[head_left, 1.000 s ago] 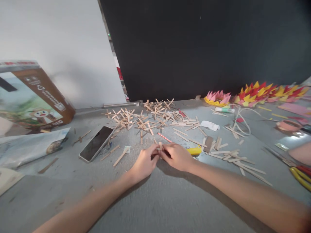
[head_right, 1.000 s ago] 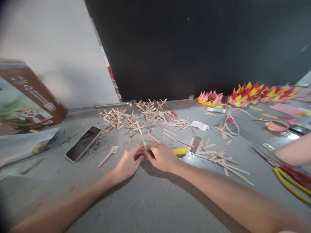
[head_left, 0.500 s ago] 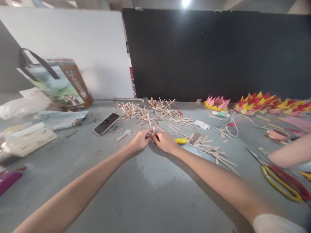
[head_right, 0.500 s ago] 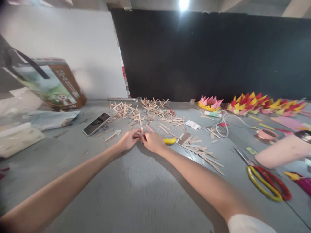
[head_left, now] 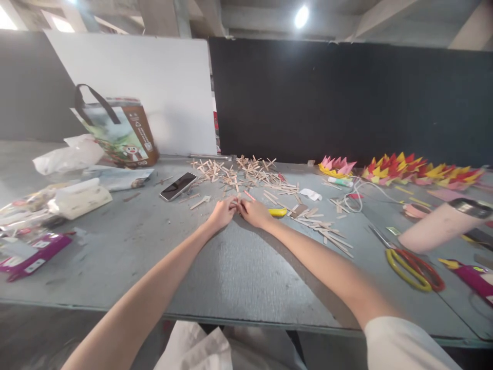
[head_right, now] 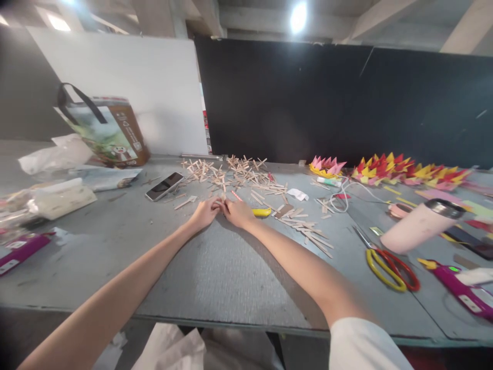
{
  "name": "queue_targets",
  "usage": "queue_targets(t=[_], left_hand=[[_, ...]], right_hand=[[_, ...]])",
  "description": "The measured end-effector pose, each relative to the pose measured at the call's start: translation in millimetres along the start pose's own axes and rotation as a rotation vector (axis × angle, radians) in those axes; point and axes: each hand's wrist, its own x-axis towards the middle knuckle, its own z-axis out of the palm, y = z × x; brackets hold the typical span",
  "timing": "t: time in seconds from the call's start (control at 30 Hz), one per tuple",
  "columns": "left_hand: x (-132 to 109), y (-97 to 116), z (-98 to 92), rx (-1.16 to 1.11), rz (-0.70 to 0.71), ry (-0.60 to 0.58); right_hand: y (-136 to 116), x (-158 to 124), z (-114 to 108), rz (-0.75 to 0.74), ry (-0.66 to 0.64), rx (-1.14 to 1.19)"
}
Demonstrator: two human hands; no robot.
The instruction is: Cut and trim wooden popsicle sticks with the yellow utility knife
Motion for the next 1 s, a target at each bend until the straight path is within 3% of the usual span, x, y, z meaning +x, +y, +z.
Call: queue_targets(t=[0.23, 0.43, 0.73, 1.0], left_hand=[[2.9, -2.1, 1.5, 0.056, 0.007, 0.059], [1.8, -2.5, 0.0, 0.117, 0.052, 0.034], [1.2, -1.7, 4.4, 0.153, 0.096, -0.002], [1.3, 0.2, -3.4, 0.122, 0.121, -0.044]], right_hand=[[4.8, 1.1, 5.6, 0.004, 0.094, 0.039], [5.2, -0.2, 2.8, -0.053, 0.142, 0.060], [3.5, -0.4, 1.8, -0.098, 0.129, 0.023], [4.2, 1.6, 5.9, -0.066, 0.103, 0.036]])
